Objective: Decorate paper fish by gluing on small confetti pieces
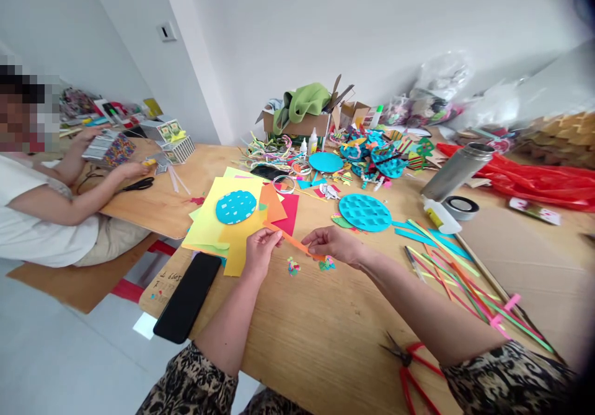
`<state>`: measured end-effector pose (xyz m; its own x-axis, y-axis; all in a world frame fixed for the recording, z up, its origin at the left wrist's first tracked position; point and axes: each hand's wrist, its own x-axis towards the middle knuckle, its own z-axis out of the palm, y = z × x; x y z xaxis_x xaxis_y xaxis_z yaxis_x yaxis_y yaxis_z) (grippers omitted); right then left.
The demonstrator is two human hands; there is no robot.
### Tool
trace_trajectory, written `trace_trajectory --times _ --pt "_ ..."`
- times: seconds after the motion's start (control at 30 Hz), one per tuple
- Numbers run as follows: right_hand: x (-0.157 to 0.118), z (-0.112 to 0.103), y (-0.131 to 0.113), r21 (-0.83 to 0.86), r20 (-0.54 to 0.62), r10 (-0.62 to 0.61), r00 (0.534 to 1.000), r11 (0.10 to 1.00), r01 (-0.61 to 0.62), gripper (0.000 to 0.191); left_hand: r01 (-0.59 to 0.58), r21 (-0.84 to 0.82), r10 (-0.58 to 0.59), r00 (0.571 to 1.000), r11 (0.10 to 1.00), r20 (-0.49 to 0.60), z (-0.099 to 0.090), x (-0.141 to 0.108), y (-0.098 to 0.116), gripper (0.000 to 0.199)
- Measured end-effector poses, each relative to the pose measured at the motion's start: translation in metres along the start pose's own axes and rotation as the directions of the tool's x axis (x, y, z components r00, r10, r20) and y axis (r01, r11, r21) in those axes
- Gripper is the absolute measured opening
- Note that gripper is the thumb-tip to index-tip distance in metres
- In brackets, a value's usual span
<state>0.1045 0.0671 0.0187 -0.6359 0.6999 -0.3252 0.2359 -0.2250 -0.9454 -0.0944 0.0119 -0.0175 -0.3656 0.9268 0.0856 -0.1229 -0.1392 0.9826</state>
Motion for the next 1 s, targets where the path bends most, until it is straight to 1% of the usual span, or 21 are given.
trace_trajectory --times 0.37,0.5,0.6,0.67,0.73,0.87,0.93,1.0 --pt "-0.01 -0.001 0.003 -0.031 -0.144 0.001 0.99 1.0 -0.006 0.022 0.057 -0.085 -0.064 0.995 0.995 -0.078 -0.003 0.003 0.001 0.022" --pt "-0.014 -0.003 0.007 -0.015 -0.202 0.007 0.979 1.0 -0.01 0.015 0.065 -0.107 -0.076 0.992 0.992 -0.099 -0.005 0.005 0.001 0.02" --pt "-0.017 -0.004 0.007 0.006 -0.272 0.015 0.962 1.0 -0.014 0.01 0.072 -0.109 -0.084 0.991 0.991 -0.104 -0.004 0.006 0.001 0.021" --pt "-0.014 -0.007 0.004 0.033 -0.342 0.021 0.939 0.999 -0.01 0.009 0.075 -0.106 -0.086 0.99 0.992 -0.109 -0.003 0.005 0.002 0.023" --pt "-0.006 -0.011 -0.001 0.064 -0.428 0.03 0.903 0.998 -0.002 0.009 0.071 -0.101 -0.082 0.99 0.992 -0.114 -0.002 0.005 0.004 0.024" --pt "0.027 -0.021 -0.012 0.111 -0.596 0.083 0.799 0.994 -0.02 0.017 0.029 -0.066 -0.038 0.989 0.997 -0.141 -0.003 0.004 0.008 0.024" --pt "0.045 -0.025 -0.012 0.124 -0.623 0.14 0.77 0.989 -0.08 0.025 0.001 -0.03 -0.006 0.989 1.0 -0.148 -0.003 0.003 0.009 0.025" --pt "0.061 -0.028 -0.007 0.126 -0.617 0.21 0.758 0.978 -0.168 0.033 -0.017 0.001 0.017 0.99 1.0 -0.138 -0.003 0.003 0.008 0.027"
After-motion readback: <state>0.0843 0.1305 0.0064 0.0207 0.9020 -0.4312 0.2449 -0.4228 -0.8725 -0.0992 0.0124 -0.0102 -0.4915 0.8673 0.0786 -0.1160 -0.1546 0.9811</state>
